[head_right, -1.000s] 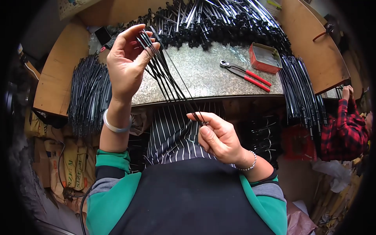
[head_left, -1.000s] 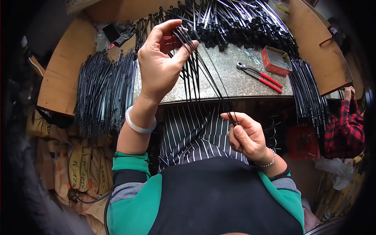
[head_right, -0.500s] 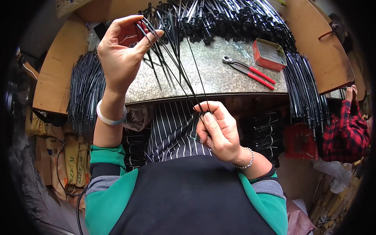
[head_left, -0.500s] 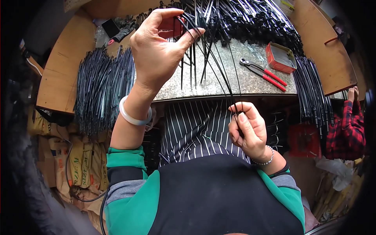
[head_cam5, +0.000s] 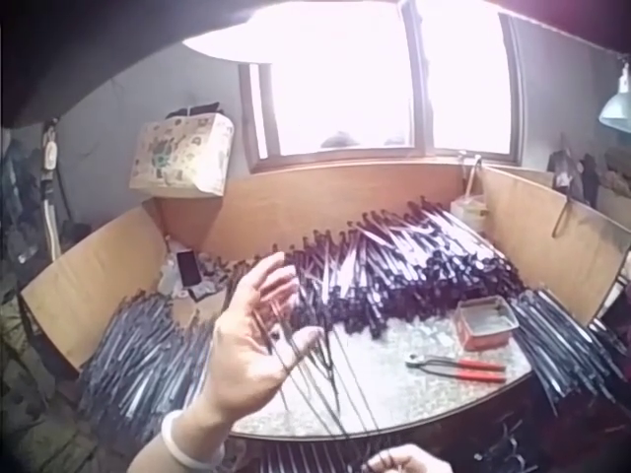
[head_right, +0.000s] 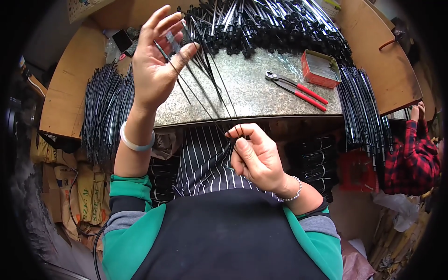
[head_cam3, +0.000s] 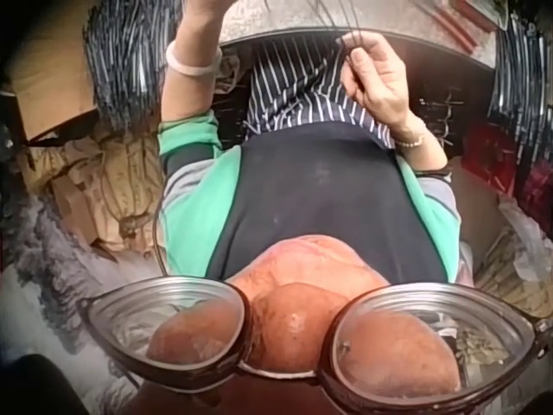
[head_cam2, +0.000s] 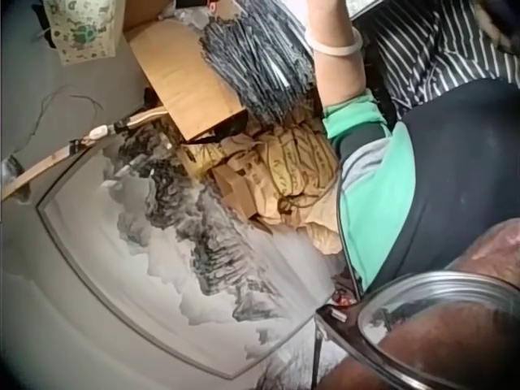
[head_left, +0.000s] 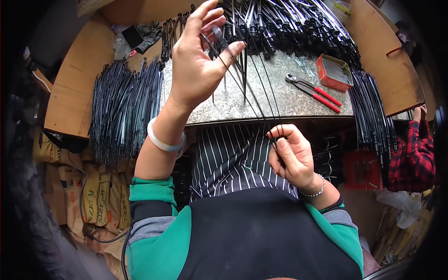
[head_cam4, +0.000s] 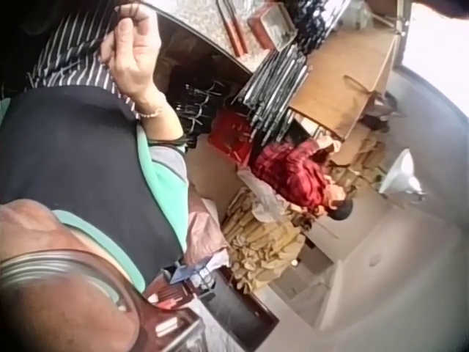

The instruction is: Assembling components onto bundles of black rods using pliers on a production floor.

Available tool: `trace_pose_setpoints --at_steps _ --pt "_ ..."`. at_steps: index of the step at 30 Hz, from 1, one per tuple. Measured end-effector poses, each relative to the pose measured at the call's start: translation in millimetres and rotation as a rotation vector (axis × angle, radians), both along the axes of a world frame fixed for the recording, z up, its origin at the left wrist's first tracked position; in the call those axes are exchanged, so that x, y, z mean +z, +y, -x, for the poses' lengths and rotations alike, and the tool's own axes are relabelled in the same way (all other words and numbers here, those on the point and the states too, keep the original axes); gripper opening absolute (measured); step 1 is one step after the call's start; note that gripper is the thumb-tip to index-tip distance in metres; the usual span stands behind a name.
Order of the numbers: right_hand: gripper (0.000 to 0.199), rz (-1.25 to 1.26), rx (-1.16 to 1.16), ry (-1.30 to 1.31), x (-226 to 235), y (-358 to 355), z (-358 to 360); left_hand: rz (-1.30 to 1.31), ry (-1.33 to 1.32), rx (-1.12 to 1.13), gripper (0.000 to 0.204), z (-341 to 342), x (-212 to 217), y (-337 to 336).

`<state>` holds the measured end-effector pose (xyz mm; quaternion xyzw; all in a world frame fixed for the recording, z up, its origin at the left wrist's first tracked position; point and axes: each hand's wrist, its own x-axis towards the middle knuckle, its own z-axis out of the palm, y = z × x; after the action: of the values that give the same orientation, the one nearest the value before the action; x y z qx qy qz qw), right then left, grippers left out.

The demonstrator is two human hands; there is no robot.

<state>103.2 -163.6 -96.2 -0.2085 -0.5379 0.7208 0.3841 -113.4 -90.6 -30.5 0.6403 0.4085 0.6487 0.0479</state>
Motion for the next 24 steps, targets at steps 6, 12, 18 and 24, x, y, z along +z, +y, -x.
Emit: trace_pose_setpoints --at_steps 6,12,18,24 --pt "0.022 0.02 -0.036 0.015 5.2 -2.7 2.3 0.169 -0.021 -0.149 0.047 5.9 0.3 -0.8" --pt "0.018 0.083 -0.136 0.057 2.2 -3.9 3.4 0.112 -0.01 -0.118 0.038 1.9 -2.2 2.2" --pt "0.023 0.043 0.0 0.038 2.5 -1.6 1.6 0.06 0.005 -0.099 0.035 -1.3 -6.5 1.0" --pt "0.016 0.086 -0.019 0.087 7.5 15.7 0.5 0.097 0.039 -0.078 0.035 0.0 -2.7 1.2"
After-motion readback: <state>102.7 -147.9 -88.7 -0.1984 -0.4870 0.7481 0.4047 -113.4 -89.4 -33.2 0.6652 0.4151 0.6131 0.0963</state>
